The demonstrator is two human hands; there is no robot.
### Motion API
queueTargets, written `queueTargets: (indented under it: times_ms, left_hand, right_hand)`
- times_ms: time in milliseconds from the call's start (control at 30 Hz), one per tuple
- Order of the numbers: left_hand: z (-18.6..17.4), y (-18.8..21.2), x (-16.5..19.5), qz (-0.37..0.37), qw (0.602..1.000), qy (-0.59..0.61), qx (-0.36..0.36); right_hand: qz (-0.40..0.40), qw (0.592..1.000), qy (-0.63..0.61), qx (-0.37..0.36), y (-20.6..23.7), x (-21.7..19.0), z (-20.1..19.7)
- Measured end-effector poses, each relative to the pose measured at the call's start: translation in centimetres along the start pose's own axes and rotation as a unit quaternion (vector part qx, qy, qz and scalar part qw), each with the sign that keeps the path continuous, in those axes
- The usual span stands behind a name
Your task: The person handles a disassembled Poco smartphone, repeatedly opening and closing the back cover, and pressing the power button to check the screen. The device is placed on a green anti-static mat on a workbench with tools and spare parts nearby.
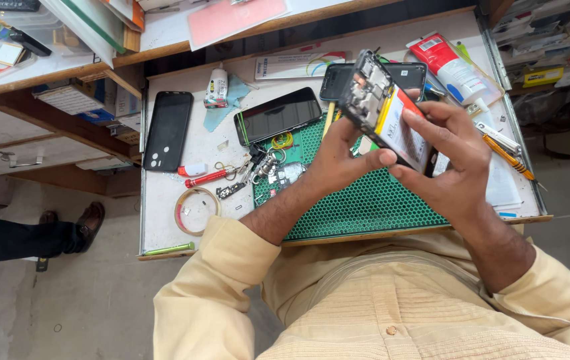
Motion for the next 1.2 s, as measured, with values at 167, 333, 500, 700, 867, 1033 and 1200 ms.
queueTargets:
  times_ms: [167,333,500,700,867,1033,1200]
  left_hand:
    - [-0.5,-0.2,-0.8,-0.028,0.991,0.128,0.002]
    - [-0.7,-0.2,0.1,-0.056,0.966,0.250,-0.021]
    - [-0.9,-0.2,-0.5,-0.117,0.928,0.349,-0.062]
    - [-0.6,-0.4,-2.7,-0.173,0.881,0.425,-0.118]
    - [-0.6,-0.2,-2.6,-0.178,0.875,0.426,-0.148]
    - [-0.6,0.0,-1.6,-0.151,0.892,0.390,-0.172]
    - [-0.6,0.1,-1.0,-0.146,0.896,0.375,-0.186]
  right_hand:
    - [-0.016,0.996,0.084,-0.031,-1.4,-2.1,0.0]
    - [-0.004,0.994,0.089,-0.059,-1.3,-3.2,0.4]
    - [0.017,0.993,0.076,-0.094,0.1,-2.9,0.6]
    - [-0.048,0.989,0.107,-0.091,1.7,-1.8,0.6]
    - [-0.081,0.988,0.108,-0.081,2.7,-1.2,0.3]
    - [-0.118,0.983,0.121,-0.076,3.4,-1.3,0.2]
    - [-0.105,0.986,0.105,-0.073,3.9,-1.3,0.4]
Point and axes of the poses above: each hand's wrist, its own y-axis away from the middle knuckle, its own z-axis out of the palm, x = y × z, the point moved 2 cm from there along -y, towards the middle knuckle, and after that the axes turned 7 degrees about -z, right-handed, at the moved point
